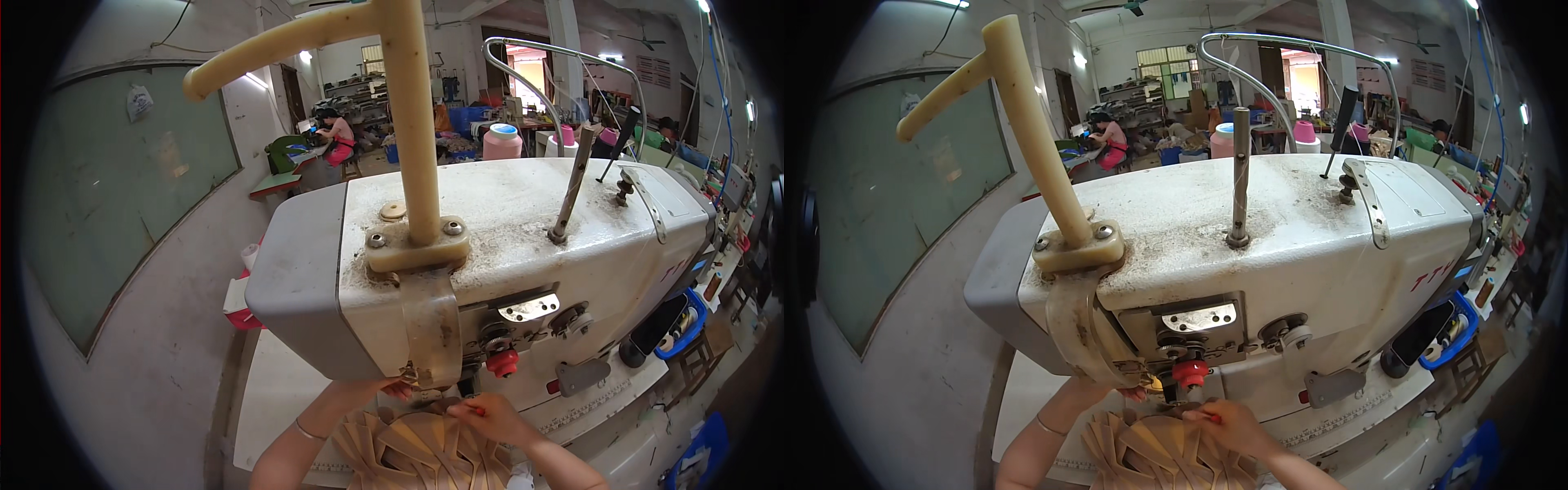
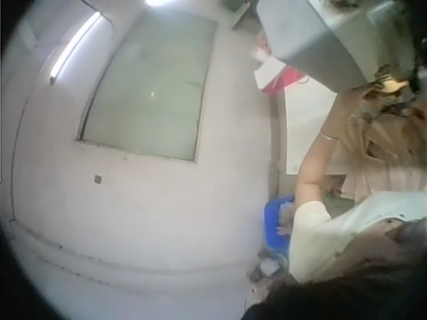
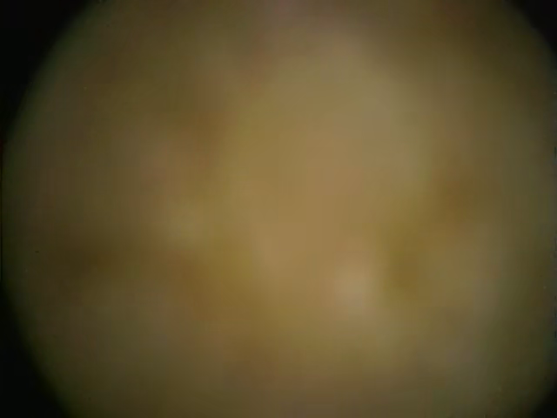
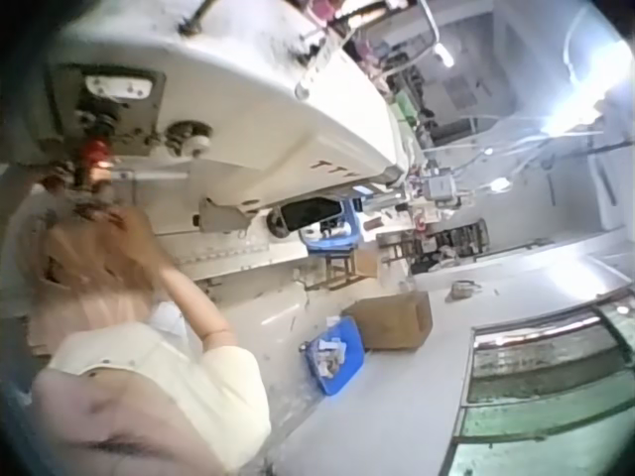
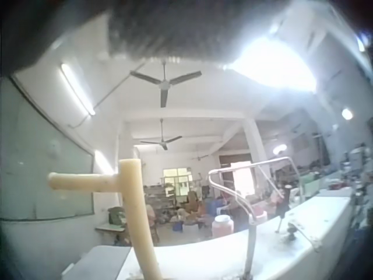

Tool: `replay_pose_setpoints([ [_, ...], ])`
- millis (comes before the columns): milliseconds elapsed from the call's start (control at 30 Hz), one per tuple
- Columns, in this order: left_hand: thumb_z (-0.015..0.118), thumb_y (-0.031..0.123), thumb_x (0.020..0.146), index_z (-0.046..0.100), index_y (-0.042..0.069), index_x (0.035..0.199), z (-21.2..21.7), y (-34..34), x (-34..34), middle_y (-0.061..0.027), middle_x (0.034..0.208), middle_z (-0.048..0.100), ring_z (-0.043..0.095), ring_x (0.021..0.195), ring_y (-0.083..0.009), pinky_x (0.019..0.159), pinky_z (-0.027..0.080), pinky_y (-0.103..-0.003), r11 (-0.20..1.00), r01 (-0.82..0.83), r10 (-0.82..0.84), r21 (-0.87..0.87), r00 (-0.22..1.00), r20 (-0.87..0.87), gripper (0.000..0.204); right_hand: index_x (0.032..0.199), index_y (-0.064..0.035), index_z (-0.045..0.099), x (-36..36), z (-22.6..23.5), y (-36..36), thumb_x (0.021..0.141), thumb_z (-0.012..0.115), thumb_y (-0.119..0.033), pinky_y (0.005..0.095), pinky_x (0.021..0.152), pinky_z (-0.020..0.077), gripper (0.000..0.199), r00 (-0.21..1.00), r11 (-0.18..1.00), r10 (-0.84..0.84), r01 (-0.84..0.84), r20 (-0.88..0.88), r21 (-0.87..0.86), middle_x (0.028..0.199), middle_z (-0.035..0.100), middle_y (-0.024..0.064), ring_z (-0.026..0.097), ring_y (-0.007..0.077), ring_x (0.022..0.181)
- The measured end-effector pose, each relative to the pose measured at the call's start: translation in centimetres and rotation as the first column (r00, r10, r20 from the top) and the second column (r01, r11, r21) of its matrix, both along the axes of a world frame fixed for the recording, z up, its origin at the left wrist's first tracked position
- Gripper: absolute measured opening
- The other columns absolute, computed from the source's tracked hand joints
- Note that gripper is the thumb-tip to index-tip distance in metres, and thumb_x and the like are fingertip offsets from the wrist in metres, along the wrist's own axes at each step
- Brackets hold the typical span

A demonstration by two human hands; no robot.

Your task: The person aligns and stitches fabric pieces together using a sewing machine and trims threads with snips.

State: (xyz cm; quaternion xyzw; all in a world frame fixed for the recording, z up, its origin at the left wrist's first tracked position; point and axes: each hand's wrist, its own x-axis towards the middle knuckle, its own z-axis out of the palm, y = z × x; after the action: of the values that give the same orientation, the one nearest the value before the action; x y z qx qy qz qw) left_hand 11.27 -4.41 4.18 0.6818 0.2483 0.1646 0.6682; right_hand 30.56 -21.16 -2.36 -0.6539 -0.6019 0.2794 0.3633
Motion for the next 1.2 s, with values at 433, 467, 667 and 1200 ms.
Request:
replay_pose_setpoints([
  [433, 0.06, 0.026, 0.081, 0.064, 0.007, 0.092, -2.8, -2.0, -2.0, -0.0046, 0.085, 0.064, 0.061, 0.084, -0.0175, 0.077, 0.046, -0.032, 0.751, 0.216, 0.037, 0.624, 0.93, -0.366, 0.022, 0.103, -0.0141, 0.06, -2.5, -0.3, -1.1, 0.072, 0.069, -0.035, 0.035, 0.072, 0.0464, 0.038, 0.99, 0.985, -0.064, 0.043, 0.124, 0.165, 0.092, 0.054, 0.0078, 0.056, 0.0254, 0.087],
  [467, 0.06, 0.026, 0.081, 0.064, 0.007, 0.092, -2.6, -3.1, -2.2, -0.0046, 0.085, 0.064, 0.061, 0.084, -0.0175, 0.077, 0.046, -0.032, 0.753, 0.212, 0.042, 0.623, 0.93, -0.366, 0.022, 0.099, -0.0109, 0.061, -2.5, 0.7, -1.2, 0.073, 0.069, -0.028, 0.0334, 0.068, 0.047, 0.032, 0.99, 0.981, -0.056, 0.032, 0.126, 0.189, 0.095, 0.052, 0.0068, 0.057, 0.0245, 0.082],
  [667, 0.064, 0.022, 0.079, 0.065, 0.008, 0.09, -1.9, -4.5, -2.2, -0.0012, 0.087, 0.063, 0.057, 0.077, -0.0135, 0.072, 0.043, -0.027, 0.696, 0.059, 0.006, 0.716, 0.996, -0.088, 0.018, 0.085, -0.0052, 0.063, -2.4, 2.3, -0.9, 0.075, 0.07, -0.022, 0.0226, 0.056, 0.0404, 0.021, 0.973, 0.985, -0.024, 0.061, -0.229, 0.159, 0.079, 0.052, -0.0004, 0.05, 0.0092, 0.062],
  [1200, 0.062, 0.019, 0.081, 0.062, -0.005, 0.095, -1.6, -4.5, -0.5, -0.0021, 0.082, 0.061, 0.055, 0.073, -0.0063, 0.066, 0.044, -0.019, 0.949, -0.255, 0.267, -0.184, 0.963, 0.044, 0.027, 0.064, -0.006, 0.053, -1.9, 4.0, 0.5, 0.076, 0.07, -0.029, 0.0221, 0.049, 0.0232, 0.031, 0.794, 0.988, -0.105, 0.017, -0.599, -0.151, 0.059, 0.036, -0.0081, 0.03, 0.0028, 0.056],
])
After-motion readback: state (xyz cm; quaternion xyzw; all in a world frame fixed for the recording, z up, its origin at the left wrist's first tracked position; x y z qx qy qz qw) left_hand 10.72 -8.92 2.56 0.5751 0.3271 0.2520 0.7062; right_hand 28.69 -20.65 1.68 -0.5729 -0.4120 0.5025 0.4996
